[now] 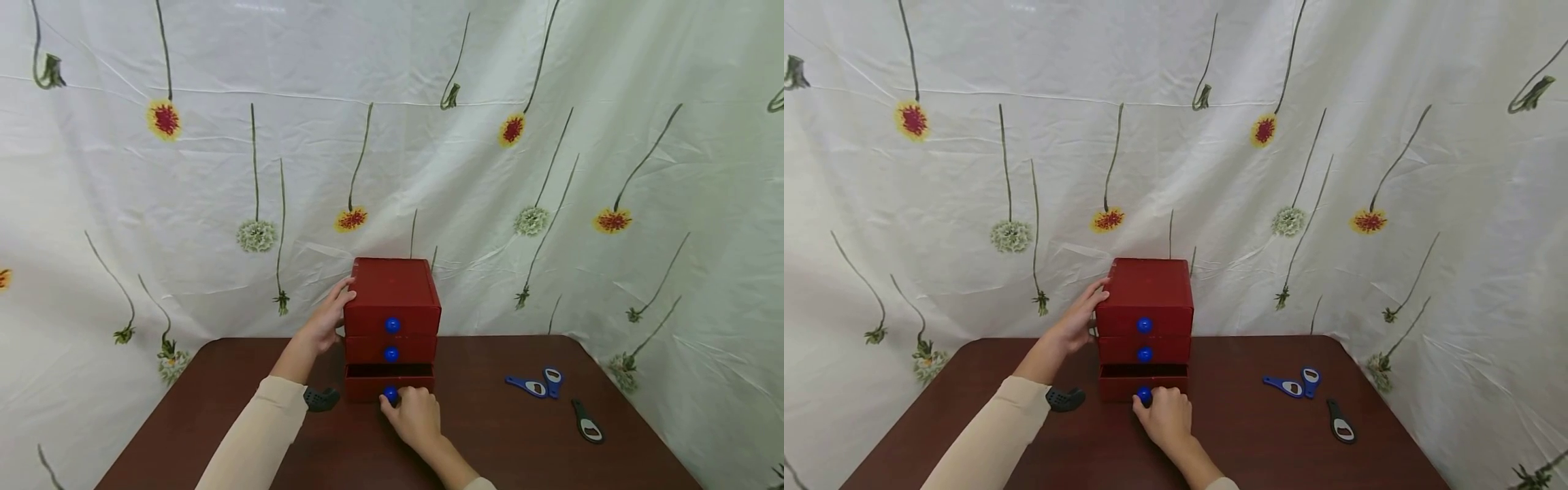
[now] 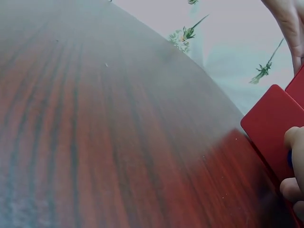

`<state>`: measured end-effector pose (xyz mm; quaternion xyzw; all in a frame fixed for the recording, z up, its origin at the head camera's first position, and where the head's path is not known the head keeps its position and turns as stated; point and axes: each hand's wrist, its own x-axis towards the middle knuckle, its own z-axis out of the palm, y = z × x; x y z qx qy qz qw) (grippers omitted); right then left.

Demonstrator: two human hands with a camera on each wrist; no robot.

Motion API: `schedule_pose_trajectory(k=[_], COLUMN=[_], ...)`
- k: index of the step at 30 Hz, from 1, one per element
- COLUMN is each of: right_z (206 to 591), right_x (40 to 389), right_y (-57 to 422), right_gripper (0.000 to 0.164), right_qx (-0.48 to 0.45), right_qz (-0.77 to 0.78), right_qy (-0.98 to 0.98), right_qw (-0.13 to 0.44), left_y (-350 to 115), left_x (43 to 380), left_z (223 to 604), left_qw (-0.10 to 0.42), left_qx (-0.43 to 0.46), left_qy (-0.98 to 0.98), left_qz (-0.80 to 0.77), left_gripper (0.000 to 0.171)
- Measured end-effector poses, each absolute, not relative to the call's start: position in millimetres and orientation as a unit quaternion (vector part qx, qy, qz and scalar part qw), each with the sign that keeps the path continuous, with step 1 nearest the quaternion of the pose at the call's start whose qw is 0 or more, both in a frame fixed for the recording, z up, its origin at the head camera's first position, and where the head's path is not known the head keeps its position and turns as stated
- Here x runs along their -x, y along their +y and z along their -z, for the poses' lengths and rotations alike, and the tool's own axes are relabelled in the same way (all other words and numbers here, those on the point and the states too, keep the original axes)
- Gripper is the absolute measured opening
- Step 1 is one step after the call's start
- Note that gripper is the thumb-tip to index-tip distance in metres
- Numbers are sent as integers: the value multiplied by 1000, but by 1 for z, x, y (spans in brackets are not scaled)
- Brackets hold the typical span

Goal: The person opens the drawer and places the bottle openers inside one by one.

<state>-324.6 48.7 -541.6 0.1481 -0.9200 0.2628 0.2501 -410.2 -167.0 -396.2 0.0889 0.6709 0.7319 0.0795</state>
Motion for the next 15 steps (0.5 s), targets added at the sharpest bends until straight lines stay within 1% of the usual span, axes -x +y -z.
schedule_pose_trajectory(k=[5,10,15], right_z=[539,538,539], right_x=[319,314,308], right_y=[49,50,52], right_gripper=[63,65,66], right_qx=[-147,-161,-167], right_qz=[-259,-255,-247], right_qy=[-920,-918,-921], right_qw=[256,258,251], left_y=[-165,-166,-166], left_x=[410,407,407], left_z=[395,396,398], left_qw=[78,80,75], left_qx=[-85,-92,-102], left_qy=[671,674,677], left_qz=[-733,-729,-725], left_gripper=[54,60,62])
